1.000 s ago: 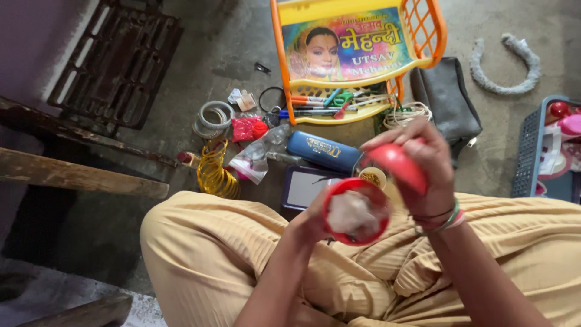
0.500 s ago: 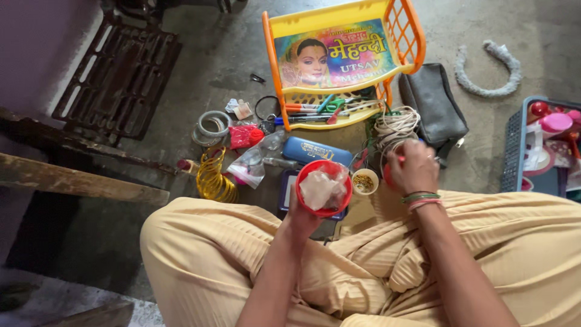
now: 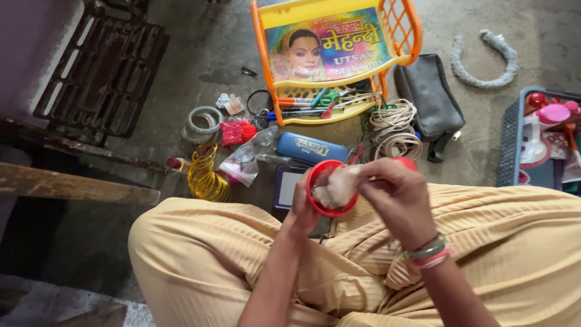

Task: The person sits on the floor and organizes various small items, including a red container, a small white cup, and a blue packet. They open and close the red container, transfer contents between the cup and the container, and place the blue packet inside. The person also handles a roll of white tape and a coiled wire.

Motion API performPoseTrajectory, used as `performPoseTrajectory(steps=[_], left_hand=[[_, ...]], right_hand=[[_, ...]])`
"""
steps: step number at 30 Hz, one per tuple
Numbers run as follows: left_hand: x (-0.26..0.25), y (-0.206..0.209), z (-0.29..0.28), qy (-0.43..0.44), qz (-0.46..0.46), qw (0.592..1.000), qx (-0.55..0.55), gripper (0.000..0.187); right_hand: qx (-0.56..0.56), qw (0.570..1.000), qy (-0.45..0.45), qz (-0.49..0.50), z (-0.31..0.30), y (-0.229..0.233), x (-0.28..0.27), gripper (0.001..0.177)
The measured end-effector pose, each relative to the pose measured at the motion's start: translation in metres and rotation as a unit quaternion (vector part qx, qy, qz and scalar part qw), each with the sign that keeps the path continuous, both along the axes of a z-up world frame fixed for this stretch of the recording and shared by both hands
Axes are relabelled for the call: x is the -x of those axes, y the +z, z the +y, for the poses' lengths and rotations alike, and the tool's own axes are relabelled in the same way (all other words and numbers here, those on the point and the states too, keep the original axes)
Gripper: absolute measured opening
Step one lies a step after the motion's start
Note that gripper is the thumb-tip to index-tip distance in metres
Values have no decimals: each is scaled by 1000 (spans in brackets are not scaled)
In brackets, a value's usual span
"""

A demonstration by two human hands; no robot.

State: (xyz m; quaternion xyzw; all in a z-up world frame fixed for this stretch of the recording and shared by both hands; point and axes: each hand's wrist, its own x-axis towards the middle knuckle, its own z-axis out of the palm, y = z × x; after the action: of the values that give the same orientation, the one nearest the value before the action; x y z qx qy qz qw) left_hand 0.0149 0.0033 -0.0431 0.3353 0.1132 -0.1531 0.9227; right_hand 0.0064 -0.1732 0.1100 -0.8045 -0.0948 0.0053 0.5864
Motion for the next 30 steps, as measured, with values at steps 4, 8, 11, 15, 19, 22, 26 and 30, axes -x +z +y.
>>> performPoseTrajectory(steps=[4,8,11,15,19,22,26,30], left_hand=[[2,-2,-4,-15,-65,998,-6,38],[3,-3,-3,-24,-89,996,16,41],[2,-13,-3,-17,-79,996,33,37],[1,-25,-2,-7,-45,999,18,35],[-1,-14,0,-40,-48,998,29,37],[1,6,1,-23,-33,999,31,35],[5,31,5,-71,-80,993,55,35],[3,38,6,-83,-67,992,66,40]], right_hand=[[-185,977,5,111,-25,-9,-6,14],[-324,933,2,156,-43,-4,-10,15],[-360,923,-6,136,-56,3,-9,16],[-361,927,-27,92,-70,11,-4,18],[-346,938,27,9,-77,9,-5,17],[-366,930,23,-17,-78,1,-5,20],[-378,923,41,-48,-78,-8,-5,16],[-381,920,57,-71,-79,-10,-6,15]])
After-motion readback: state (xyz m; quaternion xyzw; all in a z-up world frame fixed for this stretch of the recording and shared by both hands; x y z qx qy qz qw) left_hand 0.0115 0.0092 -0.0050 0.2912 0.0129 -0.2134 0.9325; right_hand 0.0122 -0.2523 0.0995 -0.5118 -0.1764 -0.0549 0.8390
